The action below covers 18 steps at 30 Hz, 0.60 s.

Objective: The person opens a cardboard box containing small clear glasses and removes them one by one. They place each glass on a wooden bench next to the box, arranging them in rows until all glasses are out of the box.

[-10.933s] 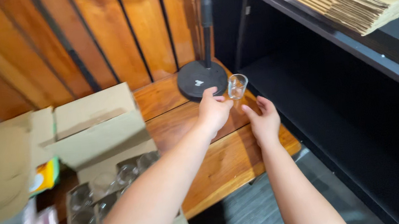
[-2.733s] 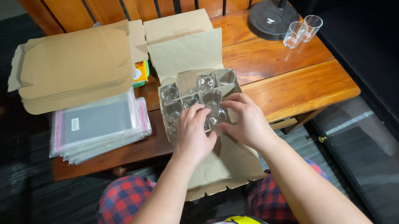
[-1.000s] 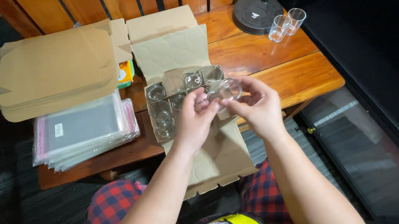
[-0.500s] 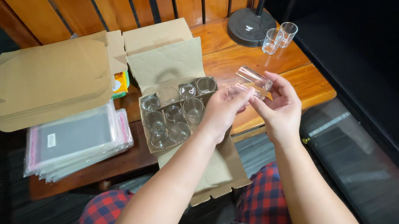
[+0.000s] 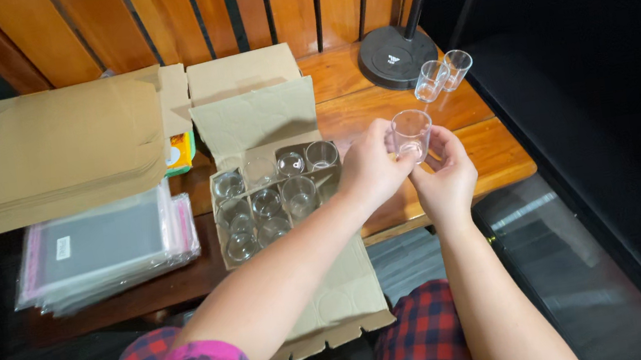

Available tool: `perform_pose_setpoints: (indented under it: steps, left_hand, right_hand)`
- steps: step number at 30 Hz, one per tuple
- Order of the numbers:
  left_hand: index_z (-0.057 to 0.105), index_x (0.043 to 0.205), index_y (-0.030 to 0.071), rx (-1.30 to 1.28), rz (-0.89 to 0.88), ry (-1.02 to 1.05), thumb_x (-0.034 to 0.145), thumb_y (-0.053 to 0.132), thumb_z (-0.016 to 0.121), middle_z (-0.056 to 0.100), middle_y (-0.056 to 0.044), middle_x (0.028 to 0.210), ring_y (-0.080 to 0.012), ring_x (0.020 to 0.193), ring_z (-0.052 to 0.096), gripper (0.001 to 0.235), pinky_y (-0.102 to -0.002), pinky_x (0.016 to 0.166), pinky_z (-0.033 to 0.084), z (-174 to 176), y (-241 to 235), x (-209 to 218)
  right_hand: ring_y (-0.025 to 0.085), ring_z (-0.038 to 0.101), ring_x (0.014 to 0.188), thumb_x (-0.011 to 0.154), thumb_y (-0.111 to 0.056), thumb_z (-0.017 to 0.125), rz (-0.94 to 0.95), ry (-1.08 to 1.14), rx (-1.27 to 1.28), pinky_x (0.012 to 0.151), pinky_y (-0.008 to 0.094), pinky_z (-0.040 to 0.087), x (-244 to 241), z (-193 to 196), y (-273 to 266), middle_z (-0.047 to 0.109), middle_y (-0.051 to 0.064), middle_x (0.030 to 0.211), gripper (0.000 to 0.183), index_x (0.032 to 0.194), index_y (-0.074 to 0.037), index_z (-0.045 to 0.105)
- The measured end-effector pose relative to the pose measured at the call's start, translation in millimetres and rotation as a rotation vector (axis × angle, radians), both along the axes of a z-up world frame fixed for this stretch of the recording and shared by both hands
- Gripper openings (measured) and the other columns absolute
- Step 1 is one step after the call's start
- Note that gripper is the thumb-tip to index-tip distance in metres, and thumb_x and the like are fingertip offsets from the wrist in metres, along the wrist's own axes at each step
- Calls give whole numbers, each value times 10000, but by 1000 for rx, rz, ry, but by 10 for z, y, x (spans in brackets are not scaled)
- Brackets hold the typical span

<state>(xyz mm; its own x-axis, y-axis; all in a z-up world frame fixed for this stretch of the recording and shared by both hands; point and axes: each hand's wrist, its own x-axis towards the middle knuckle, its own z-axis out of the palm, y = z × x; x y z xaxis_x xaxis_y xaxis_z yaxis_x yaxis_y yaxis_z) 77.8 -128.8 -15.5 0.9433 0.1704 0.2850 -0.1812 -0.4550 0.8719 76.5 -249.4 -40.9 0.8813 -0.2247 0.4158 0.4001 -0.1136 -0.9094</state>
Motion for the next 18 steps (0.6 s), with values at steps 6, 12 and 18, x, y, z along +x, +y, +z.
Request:
perform_pose_setpoints:
  steps: [6, 12, 18]
  left_hand:
    - [613, 992, 173, 173, 61, 100, 714, 292, 775, 701, -12, 891, -259, 956, 750, 343, -411, 823, 602, 18, -106, 486]
    - [637, 1119, 258, 246, 99, 247, 724, 330, 775, 751, 35, 1024, -233, 1057, 750, 425, -403, 883, 598, -220, -161, 1109]
    - [647, 1244, 252, 118, 98, 327, 750, 288, 765, 759, -44, 1129, -290, 1193, 704, 509, -415, 1009, 570, -431, -164, 1527]
  right_hand:
    - [213, 684, 920, 696, 21, 903, -178, -14, -163, 761, 268, 640, 519, -78, -52, 669, 109, 1015, 521, 1183, -49, 730]
    - [221, 688, 913, 725, -26, 908, -151, 58, -93, 776, 285, 650, 1193, -459, -33, 690, 162, 1028, 509, 1200, -35, 727]
    - [263, 737, 911, 734, -26, 891, -191, 127, -97, 757, 283, 667, 1599, -695, 29, 697, 170, 1017, 466, 1176, -49, 746]
